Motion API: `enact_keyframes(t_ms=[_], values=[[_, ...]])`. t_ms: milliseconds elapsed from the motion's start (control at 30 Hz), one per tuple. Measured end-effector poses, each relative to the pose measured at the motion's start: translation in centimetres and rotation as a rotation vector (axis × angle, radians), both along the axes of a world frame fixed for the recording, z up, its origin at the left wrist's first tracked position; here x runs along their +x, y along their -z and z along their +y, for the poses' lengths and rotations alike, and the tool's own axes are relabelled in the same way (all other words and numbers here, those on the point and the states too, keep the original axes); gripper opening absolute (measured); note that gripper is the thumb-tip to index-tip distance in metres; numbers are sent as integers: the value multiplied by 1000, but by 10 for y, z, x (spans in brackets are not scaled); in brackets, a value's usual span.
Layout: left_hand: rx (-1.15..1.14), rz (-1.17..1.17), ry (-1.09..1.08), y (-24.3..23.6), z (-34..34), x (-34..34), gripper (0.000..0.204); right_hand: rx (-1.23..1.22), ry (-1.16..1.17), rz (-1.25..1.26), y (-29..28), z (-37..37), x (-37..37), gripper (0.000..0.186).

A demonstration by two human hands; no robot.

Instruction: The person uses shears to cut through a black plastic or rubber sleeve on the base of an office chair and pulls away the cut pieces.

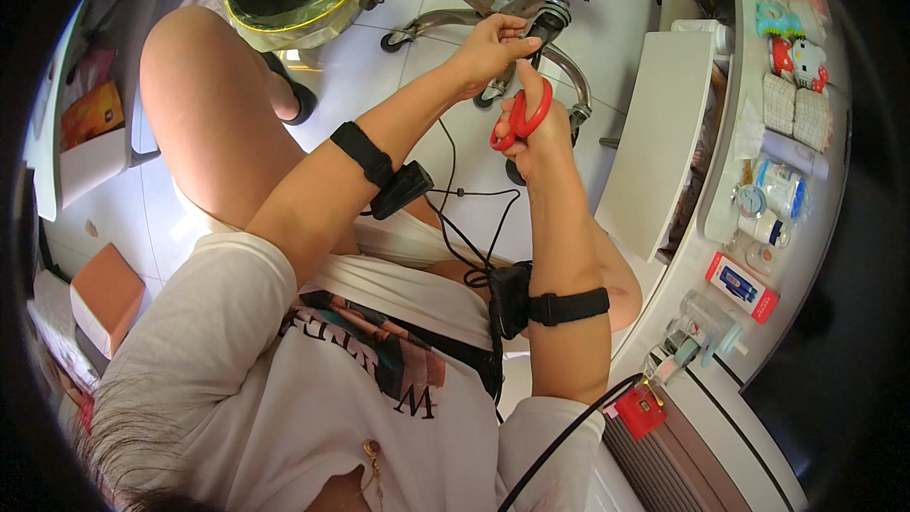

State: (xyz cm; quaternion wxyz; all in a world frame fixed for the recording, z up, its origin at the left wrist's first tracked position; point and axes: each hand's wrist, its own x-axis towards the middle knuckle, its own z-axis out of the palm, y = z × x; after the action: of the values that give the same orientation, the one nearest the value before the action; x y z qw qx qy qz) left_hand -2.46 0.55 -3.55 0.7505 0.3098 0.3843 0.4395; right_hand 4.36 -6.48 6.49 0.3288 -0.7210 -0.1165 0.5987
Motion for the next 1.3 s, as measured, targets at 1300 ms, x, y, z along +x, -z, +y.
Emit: enact_keyframes(t_ms=[1300], values=[[-261, -298, 99, -3, 2, 10, 28, -12, -536, -1068, 15, -25, 6, 54]])
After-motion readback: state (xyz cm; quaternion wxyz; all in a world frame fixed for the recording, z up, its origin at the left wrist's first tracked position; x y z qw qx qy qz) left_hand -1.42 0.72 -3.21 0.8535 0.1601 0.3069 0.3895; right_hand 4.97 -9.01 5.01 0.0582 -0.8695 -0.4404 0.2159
